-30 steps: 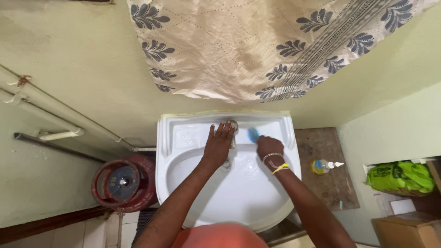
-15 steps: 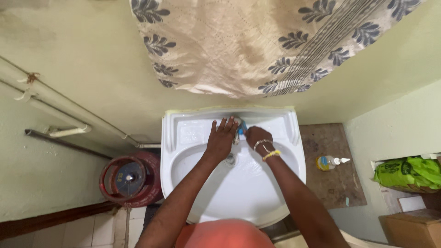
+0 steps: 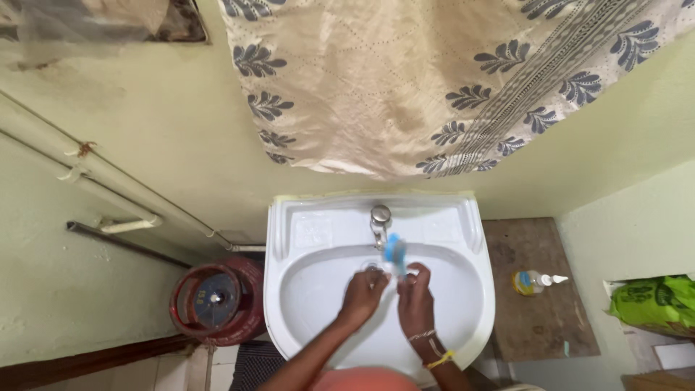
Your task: The person scrubs a white bathroom sink using a blue sponge while water runs from the faucet. They repeatedly scrub the basin, faucet, and surrounding surfaces, then rinse the sponge under the running water.
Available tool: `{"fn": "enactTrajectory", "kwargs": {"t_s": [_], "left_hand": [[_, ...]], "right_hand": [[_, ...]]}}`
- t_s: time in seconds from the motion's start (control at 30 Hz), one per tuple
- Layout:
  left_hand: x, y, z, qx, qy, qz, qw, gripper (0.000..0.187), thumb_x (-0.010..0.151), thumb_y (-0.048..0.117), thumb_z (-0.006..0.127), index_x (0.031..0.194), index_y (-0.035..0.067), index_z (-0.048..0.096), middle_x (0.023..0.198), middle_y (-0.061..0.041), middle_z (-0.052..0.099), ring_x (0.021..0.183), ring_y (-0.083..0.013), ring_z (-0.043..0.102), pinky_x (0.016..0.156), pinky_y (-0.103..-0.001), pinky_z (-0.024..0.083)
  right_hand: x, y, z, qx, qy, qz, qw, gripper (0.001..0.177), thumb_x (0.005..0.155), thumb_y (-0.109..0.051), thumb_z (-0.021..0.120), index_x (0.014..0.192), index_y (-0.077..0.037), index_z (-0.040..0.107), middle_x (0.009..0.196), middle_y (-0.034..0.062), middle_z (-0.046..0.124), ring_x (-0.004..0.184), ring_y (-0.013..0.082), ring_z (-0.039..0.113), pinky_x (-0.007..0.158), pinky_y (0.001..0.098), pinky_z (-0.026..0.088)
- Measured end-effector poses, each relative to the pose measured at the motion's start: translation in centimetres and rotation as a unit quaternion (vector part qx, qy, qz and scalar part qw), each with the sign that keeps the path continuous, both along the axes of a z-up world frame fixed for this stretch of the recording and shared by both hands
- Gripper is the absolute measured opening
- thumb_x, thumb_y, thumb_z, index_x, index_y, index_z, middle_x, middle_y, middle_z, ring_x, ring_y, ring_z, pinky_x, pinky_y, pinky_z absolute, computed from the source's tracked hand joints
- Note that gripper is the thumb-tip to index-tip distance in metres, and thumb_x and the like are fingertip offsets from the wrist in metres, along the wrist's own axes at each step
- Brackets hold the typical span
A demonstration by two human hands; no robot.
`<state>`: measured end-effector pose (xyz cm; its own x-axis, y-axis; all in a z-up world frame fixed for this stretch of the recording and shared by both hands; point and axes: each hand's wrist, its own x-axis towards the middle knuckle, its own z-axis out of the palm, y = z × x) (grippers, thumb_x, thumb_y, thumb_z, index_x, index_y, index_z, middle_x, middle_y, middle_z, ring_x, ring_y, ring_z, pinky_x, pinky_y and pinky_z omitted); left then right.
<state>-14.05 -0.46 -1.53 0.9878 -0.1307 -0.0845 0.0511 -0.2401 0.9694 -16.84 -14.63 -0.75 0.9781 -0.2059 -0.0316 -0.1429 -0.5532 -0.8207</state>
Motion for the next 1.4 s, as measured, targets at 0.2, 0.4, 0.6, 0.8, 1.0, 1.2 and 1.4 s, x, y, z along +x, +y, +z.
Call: {"fn": "enactTrajectory", "kwargs": {"t_s": [0.2,0.4,0.6,0.8,1.0,1.2,1.4], "left_hand": [[-0.2,0.0,-1.4,-0.301,0.285,0.139,0.900,0.029,0.100,0.025,0.062,0.097,0.000,0.077,0.083,-0.005,0.075,0.072,-0.0141,0.062,0.065,-0.032,0.048],[6.5,7.7,-3.4,0.240,-0.042,0.107,0.964,0.022,0.104,0.011,0.052,0.093,-0.006,0.061,0.081,-0.027,0.068,0.074,-0.0394,0.066,0.068,-0.051,0.051],[12.6,7.2,-2.5,0.426,-0.067,-0.032,0.902,0.017,0.090,-0.003,0.054,0.104,-0.008,0.060,0.088,-0.027,0.072,0.082,-0.0419,0.073,0.068,-0.049,0.058],[13.5,4.0,-5.3,0.455,-0.133,-0.023,0.880,0.014,0.082,-0.002,0.061,0.096,-0.003,0.062,0.082,-0.022,0.072,0.075,-0.0352,0.075,0.059,-0.041,0.059],[12.6,10.9,-6.8,0.540,-0.116,0.042,0.833,0.024,0.081,0.003,0.063,0.104,-0.002,0.062,0.077,-0.016,0.073,0.063,-0.0297,0.075,0.043,-0.042,0.058],[14.0,9.8,-10.6,0.521,-0.154,0.086,0.835,0.005,0.084,0.008,0.065,0.088,0.005,0.067,0.074,-0.014,0.073,0.064,-0.0297,0.074,0.052,-0.040,0.059],[14.1,11.7,-9.2,0.535,-0.153,0.096,0.825,0.010,0.083,0.016,0.068,0.076,0.009,0.069,0.069,-0.012,0.072,0.063,-0.0266,0.073,0.051,-0.039,0.056]], "right_hand": [[1.0,4.2,1.7,0.067,0.047,0.084,0.993,0.026,0.098,-0.014,0.059,0.117,-0.007,0.042,0.092,0.0144,0.071,0.077,0.0313,0.075,0.065,0.0403,0.057],[8.0,1.1,5.5,-0.167,-0.170,0.139,0.961,0.052,0.084,-0.010,0.073,0.133,-0.005,0.055,0.131,0.0209,0.063,0.122,0.0401,0.059,0.106,0.0495,0.045],[10.7,1.3,4.1,-0.269,-0.090,0.228,0.931,0.026,0.083,-0.010,0.074,0.109,-0.007,0.070,0.154,0.0139,0.047,0.131,0.0366,0.052,0.110,0.0500,0.038],[10.1,1.6,3.9,-0.241,-0.020,0.210,0.947,0.028,0.081,-0.014,0.075,0.108,-0.006,0.071,0.154,0.0090,0.050,0.116,0.0318,0.060,0.110,0.0450,0.043],[10.6,1.2,3.5,-0.251,-0.062,0.224,0.940,0.025,0.078,-0.013,0.078,0.101,-0.006,0.073,0.143,0.0122,0.057,0.117,0.0318,0.061,0.105,0.0472,0.043],[11.3,0.8,3.3,-0.231,-0.018,0.209,0.950,0.024,0.084,-0.016,0.076,0.107,-0.010,0.075,0.116,0.0097,0.073,0.106,0.0289,0.067,0.110,0.0460,0.044],[11.9,0.2,3.1,-0.242,-0.043,0.239,0.939,0.019,0.080,-0.016,0.078,0.098,-0.010,0.078,0.124,0.0091,0.072,0.098,0.0306,0.069,0.099,0.0426,0.050]]}}
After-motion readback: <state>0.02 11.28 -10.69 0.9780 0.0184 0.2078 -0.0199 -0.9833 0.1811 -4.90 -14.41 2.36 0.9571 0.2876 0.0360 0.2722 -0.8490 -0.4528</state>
